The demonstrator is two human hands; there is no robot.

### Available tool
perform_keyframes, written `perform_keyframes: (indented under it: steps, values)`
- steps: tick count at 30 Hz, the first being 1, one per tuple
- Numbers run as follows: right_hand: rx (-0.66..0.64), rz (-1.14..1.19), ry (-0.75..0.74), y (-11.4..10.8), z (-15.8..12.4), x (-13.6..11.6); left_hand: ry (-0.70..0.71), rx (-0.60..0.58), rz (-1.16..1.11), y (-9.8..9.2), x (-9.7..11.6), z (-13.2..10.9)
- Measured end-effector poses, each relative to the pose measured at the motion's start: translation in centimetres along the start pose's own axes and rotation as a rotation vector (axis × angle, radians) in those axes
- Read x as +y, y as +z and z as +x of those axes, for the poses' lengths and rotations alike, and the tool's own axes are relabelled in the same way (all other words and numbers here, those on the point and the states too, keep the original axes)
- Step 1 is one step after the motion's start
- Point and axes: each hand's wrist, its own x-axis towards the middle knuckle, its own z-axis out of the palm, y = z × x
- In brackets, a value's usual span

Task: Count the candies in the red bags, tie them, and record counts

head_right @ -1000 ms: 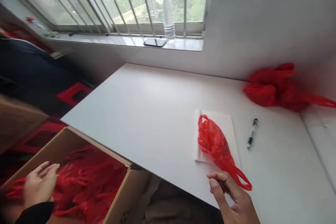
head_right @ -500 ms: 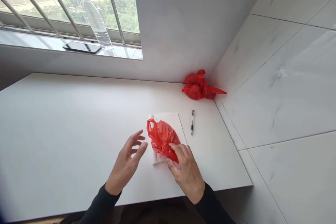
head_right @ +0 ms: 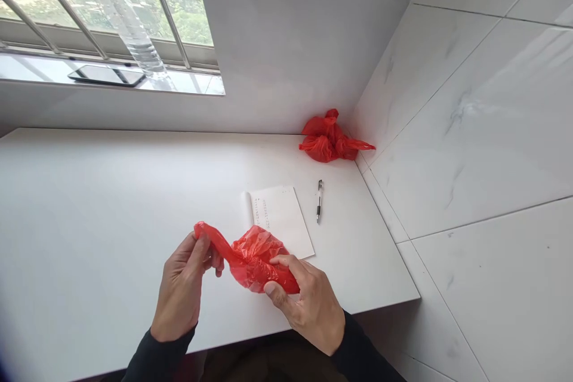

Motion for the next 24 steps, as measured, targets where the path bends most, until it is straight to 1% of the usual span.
perform_keyframes:
  steps: [4,6,8,10,12,14,15,17,19,20,22,24]
  values:
    - [-0.036,0.081,0.0,0.5,-0.6,-0.3,-0.049,0.065,-0.092,-1.3,-0.2,0.7]
    - [-0.07,0.123,-0.002,0.8,-0.8,-0.3,-0.086,0.069,-0.116,-2.0,-0.1,0.9]
    - [-0.087,0.164,0.014,1.1,-1.0,-0.3,-0.123,0.048,-0.125,-2.7,0.0,0.6]
    - [-0.071,0.199,0.049,1.2,-1.1,-0.3,-0.15,0.032,-0.161,-3.1,-0.4,-0.3]
    - [-0.045,0.243,0.091,1.3,-1.3,-0.5,-0.203,0.034,-0.244,-3.2,-1.4,-1.8]
    - [-0.033,0.265,0.103,1.6,-1.4,-0.8,-0.289,0.015,-0.31,-2.7,-2.7,-3.5]
    - [-0.04,0.249,0.083,1.9,-1.5,-0.9,-0.325,-0.004,-0.318,-2.3,-3.3,-4.4]
    - [-0.078,0.152,-0.021,3.0,-1.7,-1.1,-0.35,-0.043,-0.289,-1.2,-4.1,-5.8]
    - [-0.098,0.032,-0.202,4.5,-1.9,-1.0,-0.355,-0.044,-0.254,-0.3,-4.3,-6.7]
    - [-0.081,-0.015,-0.295,5.3,-2.0,-0.7,-0.358,-0.034,-0.248,0.0,-4.2,-6.9]
    - [-0.017,-0.068,-0.461,6.6,-2.1,0.3,-0.368,0.001,-0.274,-0.1,-3.9,-7.0]
    - [0.007,-0.107,-0.571,7.3,-2.1,1.6,-0.368,0.075,-0.34,-0.9,-3.6,-6.8]
